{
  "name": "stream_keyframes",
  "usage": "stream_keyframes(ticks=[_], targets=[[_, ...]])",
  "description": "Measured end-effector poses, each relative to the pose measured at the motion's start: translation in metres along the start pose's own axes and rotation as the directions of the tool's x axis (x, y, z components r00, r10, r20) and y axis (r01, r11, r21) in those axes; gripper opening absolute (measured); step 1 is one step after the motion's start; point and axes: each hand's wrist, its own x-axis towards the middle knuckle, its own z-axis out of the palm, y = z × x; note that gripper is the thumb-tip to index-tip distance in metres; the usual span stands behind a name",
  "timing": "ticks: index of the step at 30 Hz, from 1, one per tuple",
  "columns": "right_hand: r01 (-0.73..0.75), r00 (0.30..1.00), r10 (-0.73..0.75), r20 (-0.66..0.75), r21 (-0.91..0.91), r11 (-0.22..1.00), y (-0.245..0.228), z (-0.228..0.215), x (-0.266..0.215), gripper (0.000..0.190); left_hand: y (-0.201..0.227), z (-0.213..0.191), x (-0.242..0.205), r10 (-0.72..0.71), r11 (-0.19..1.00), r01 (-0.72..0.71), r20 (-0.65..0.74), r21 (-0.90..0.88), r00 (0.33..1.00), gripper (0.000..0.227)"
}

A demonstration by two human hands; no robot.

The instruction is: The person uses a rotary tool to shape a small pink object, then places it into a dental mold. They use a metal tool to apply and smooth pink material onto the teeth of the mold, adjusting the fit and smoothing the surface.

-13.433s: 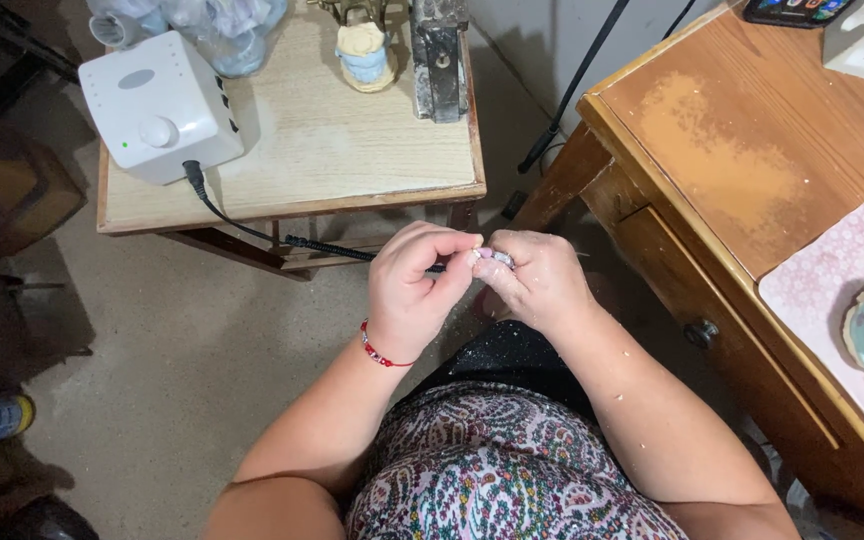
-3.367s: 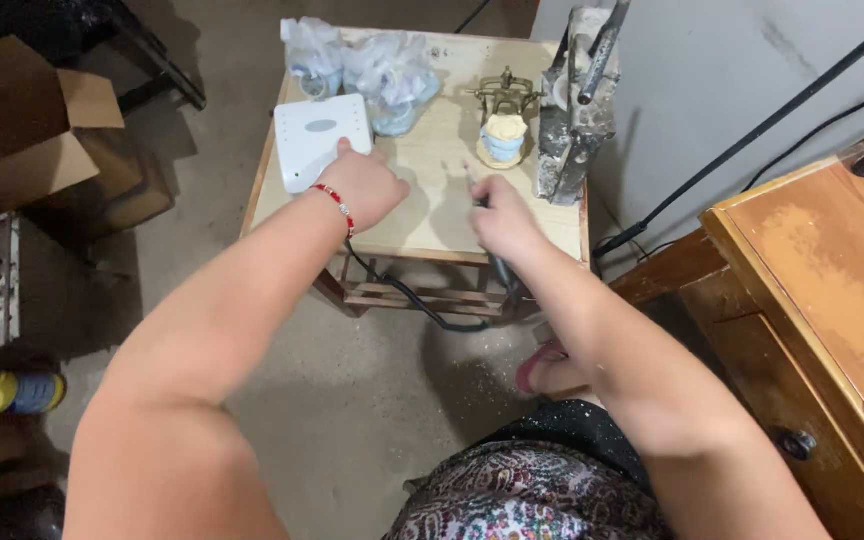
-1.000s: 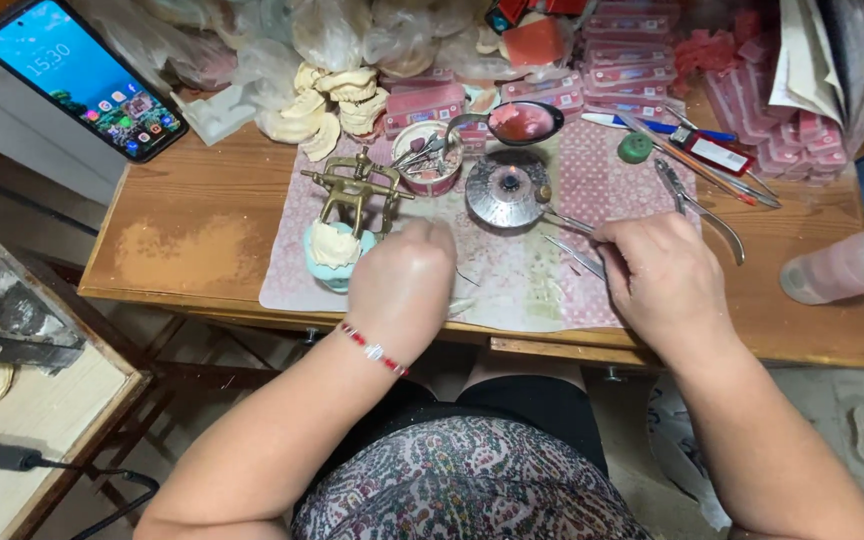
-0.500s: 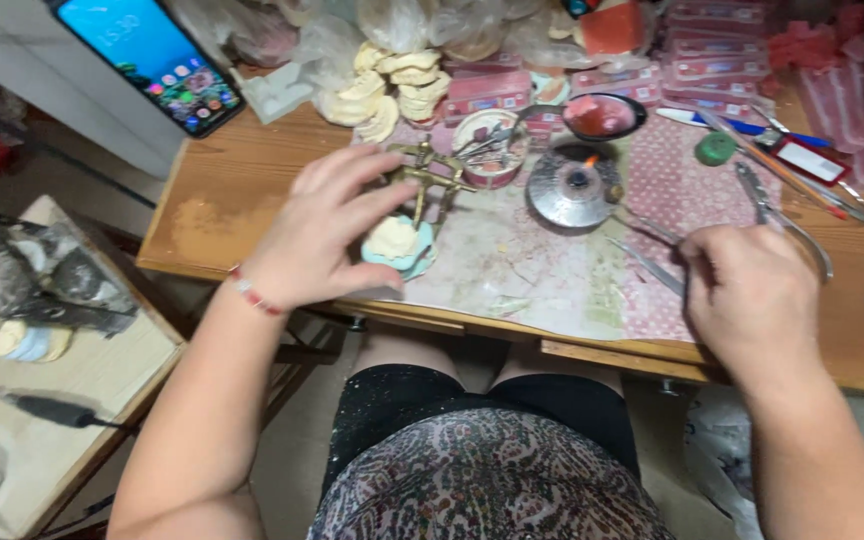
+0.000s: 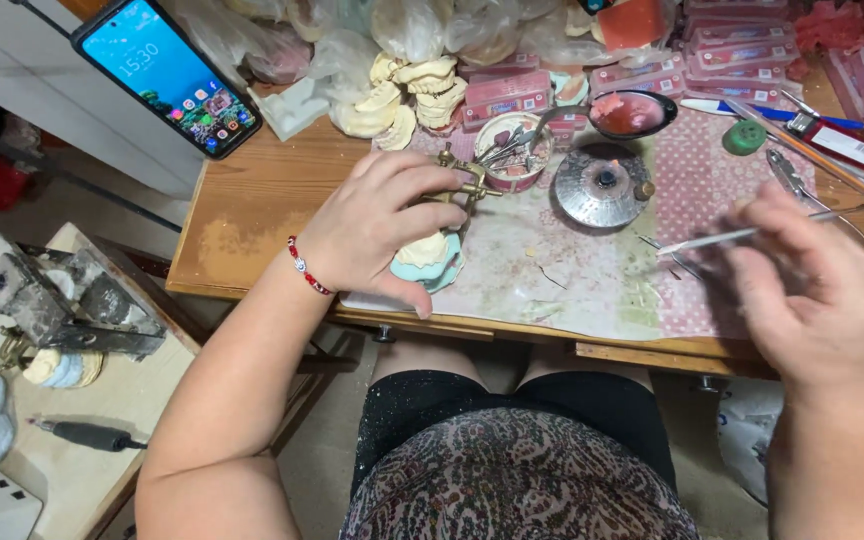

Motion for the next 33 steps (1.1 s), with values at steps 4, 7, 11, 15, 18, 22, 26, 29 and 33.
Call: stream_keyframes(ticks=[4,7,11,15,18,22,26,29,33], targets=[[-0.007,1.0,0.008,-0.009,0.128,0.992,-0.025,0.027,0.003,0.009,-0.009,-0.008,0.01,-0.051,0.989,0.053,0.02,-0.137,0.999,0.092],[0.183,0.98,-0.16,-0.117,0.221,0.958,-0.028,0.051,0.002,0.015,-0.022,-0.014,0.02,-0.04,0.955,0.044,0.022,-0.292,0.999,0.088],[0.025,0.986,0.02,-0.167,0.259,0.966,-0.043,0.07,0.012,0.017,-0.039,-0.021,0.034,-0.083,0.856,0.138,0.13,-0.498,0.988,0.071],[-0.31,0.765,0.639,-0.084,0.821,0.479,-0.035,0.092,0.021,0.017,-0.048,-0.025,0.047,-0.154,0.684,0.244,0.191,-0.688,0.969,0.069],[-0.295,0.707,0.705,-0.062,0.879,0.374,-0.026,0.087,0.023,0.029,-0.047,-0.024,0.055,-0.43,0.548,0.509,0.298,-0.664,0.852,0.063],[-0.3,0.717,0.697,-0.014,0.897,0.326,-0.024,0.084,0.024,0.036,-0.039,-0.027,0.066,-0.524,0.37,0.626,0.403,-0.686,0.751,0.06],[-0.317,0.697,0.717,0.003,0.898,0.304,-0.024,0.084,0.027,0.028,-0.041,-0.021,0.066,-0.587,0.139,0.659,0.474,-0.739,0.656,0.056],[-0.308,0.701,0.713,0.01,0.906,0.29,-0.023,0.085,0.026,0.027,-0.04,-0.013,0.061,-0.617,0.093,0.631,0.453,-0.771,0.644,0.067],[-0.302,0.705,0.709,0.017,0.912,0.278,-0.022,0.086,0.026,0.025,-0.043,-0.007,0.044,-0.529,0.122,0.433,0.31,-0.893,0.79,0.094]])
